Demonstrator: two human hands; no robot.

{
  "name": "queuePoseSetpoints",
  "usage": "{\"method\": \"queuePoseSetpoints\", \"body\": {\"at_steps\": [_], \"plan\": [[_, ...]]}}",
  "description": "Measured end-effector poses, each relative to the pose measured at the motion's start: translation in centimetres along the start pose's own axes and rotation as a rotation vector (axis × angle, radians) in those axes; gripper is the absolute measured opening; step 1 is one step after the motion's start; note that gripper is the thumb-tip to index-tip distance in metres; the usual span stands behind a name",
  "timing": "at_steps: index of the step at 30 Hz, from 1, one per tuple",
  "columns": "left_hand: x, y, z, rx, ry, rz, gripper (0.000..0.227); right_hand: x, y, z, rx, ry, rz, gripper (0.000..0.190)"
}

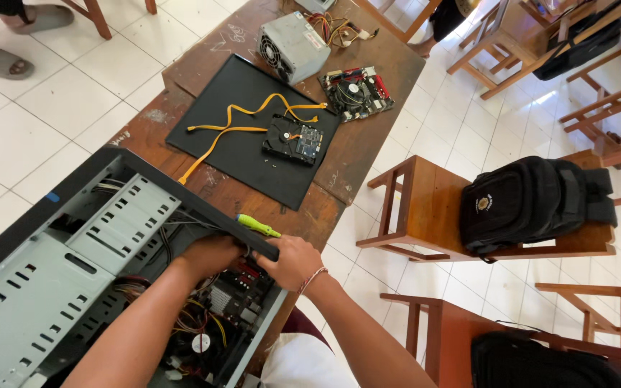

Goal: The person connects internal cables inside a desktop computer case, including power and data connectors to the motherboard and drive bay. They use a screwdriver to secure components and organize wiring within the chassis.

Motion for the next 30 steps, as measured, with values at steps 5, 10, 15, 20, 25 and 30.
{"method": "queuePoseSetpoints", "body": {"at_steps": [5, 10, 15, 20, 25, 30], "plan": [[-0.4, -5.0, 0.0, -0.092, -0.068, -0.114, 0.014, -0.1, -0.1, -0.1, -0.013, -0.003, 0.016, 0.049], [-1.9, -2.1, -1.0, -0.126, -0.171, -0.193, 0.018, 0.0, 0.4, 0.5, 0.009, 0.018, 0.026, 0.050], [-0.5, -9.4, -1.3, -0.300, -0.121, -0.429, 0.017, -0.1, 0.6, 0.5, -0.012, 0.052, -0.003, 0.052], [0.6, -1.3, -2.2, -0.431, -0.098, -0.649, 0.026, -0.5, 0.2, 0.0, -0.006, 0.031, -0.010, 0.049], [1.0, 1.7, -2.5, -0.404, -0.115, -0.621, 0.021, -0.2, 0.0, -0.4, -0.023, 0.031, -0.035, 0.050], [0.3, 2.1, -1.8, -0.248, -0.172, -0.180, 0.024, -0.1, 0.4, 0.0, -0.026, 0.035, -0.035, 0.047]]}}
Point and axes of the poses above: each hand's wrist, its own x-axis away from the middle knuckle, its own y-axis out of the back of the hand, z = x × y, the point moved 9 cm from there along -x, towards the middle knuckle, and after that the axes turned 10 degrees about -x, right-handed, at the moved point
